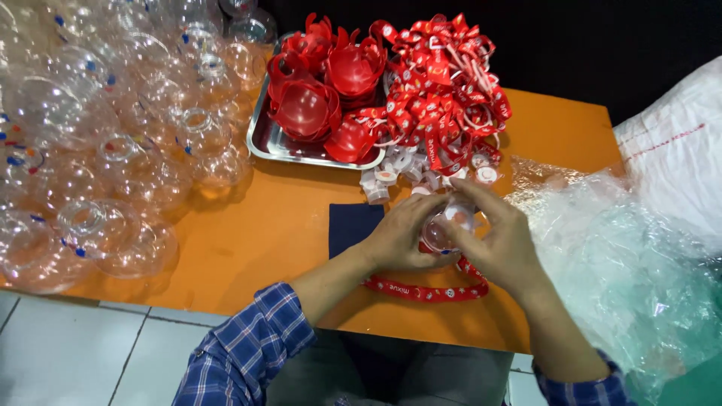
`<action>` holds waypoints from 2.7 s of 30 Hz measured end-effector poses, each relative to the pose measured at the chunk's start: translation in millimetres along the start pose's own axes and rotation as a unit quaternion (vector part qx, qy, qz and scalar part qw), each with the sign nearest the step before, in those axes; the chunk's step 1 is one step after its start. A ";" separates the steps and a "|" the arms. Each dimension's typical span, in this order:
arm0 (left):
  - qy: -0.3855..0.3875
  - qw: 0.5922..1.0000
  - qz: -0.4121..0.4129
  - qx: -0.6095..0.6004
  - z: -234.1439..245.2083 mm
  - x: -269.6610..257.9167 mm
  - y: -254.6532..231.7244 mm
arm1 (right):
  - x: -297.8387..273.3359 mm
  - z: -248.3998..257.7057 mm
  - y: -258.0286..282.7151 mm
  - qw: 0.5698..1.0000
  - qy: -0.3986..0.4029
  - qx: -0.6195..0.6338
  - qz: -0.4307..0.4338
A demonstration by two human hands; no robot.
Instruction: Attaching a red strap to a clear plastic container and placing it into a plastic bag
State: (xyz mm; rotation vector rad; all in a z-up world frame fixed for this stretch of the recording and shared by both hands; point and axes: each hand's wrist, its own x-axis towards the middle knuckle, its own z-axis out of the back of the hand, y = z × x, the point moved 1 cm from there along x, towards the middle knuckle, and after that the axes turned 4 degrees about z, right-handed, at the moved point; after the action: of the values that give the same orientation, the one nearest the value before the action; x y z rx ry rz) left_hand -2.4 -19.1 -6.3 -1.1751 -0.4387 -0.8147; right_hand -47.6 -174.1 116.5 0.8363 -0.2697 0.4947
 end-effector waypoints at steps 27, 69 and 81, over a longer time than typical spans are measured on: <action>0.181 0.940 0.265 -0.115 43.4 -15.5 -92.1 | -116.8 -32.1 -57.0 0.896 -0.092 0.379 -0.212; 0.030 0.975 0.217 -0.039 25.3 4.2 -76.9 | -58.4 -7.1 -26.2 0.951 -0.008 0.178 -0.253; 0.024 0.982 0.170 -0.075 21.2 -5.2 -72.0 | -113.5 -49.2 -98.2 0.949 -0.081 0.239 -0.191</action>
State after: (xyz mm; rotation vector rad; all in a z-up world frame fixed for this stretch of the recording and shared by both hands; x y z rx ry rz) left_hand -57.9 -8.8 43.3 -1.3225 -0.1307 -0.5845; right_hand -91.9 -227.6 -25.3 1.3728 -0.1306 0.1224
